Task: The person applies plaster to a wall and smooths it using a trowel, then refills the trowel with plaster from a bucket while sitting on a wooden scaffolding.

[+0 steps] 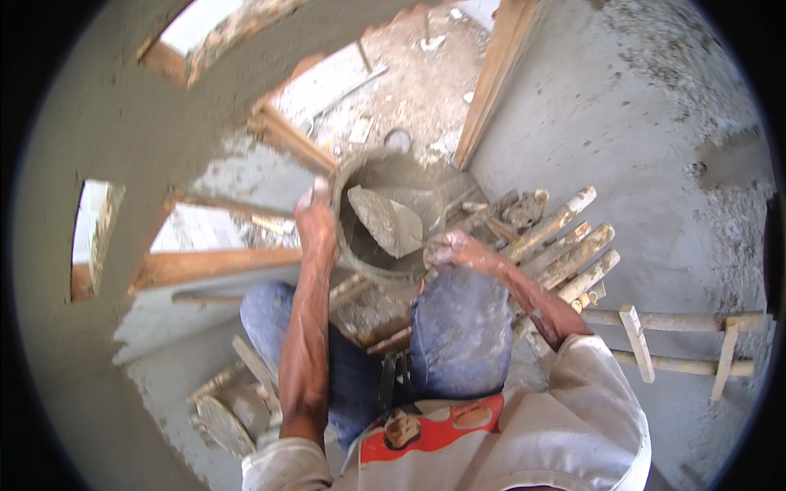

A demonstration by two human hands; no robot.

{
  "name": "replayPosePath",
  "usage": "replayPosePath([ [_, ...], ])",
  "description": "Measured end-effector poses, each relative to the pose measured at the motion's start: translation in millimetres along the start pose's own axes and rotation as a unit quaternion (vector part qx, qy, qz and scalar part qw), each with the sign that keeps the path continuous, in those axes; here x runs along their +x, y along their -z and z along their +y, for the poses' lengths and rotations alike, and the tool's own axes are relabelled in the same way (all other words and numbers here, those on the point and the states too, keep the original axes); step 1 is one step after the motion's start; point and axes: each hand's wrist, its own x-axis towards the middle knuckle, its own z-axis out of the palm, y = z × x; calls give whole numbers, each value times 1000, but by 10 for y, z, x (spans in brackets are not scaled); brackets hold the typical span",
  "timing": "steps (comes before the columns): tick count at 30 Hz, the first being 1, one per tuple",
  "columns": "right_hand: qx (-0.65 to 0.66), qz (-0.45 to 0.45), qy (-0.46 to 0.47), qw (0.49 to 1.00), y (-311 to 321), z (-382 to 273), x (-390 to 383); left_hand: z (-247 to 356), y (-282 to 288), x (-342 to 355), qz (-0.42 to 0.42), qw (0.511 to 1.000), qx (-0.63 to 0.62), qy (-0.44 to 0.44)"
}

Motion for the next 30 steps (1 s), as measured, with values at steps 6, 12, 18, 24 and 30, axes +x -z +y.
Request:
replayPosePath([
  [6, 368, 76, 164, 912, 685, -965, -810, -228, 33, 141, 0, 997, -78, -9],
  [12, 205, 412, 507, 729, 1744, -2799, -1755, -326, 349, 338, 3, 998, -67, -23],
  [18, 6, 788, 535, 305, 3458, -4082, -1753, -37, 181, 297, 46, 999, 28, -1],
  [24, -39, 848, 336, 408, 4489, -4747, -1076, 224, 3, 121, 55, 989, 138, 8],
  [30, -217, 311, 412, 828, 2092, -3437, -374, -92, 388, -92, 81, 993, -64, -61],
])
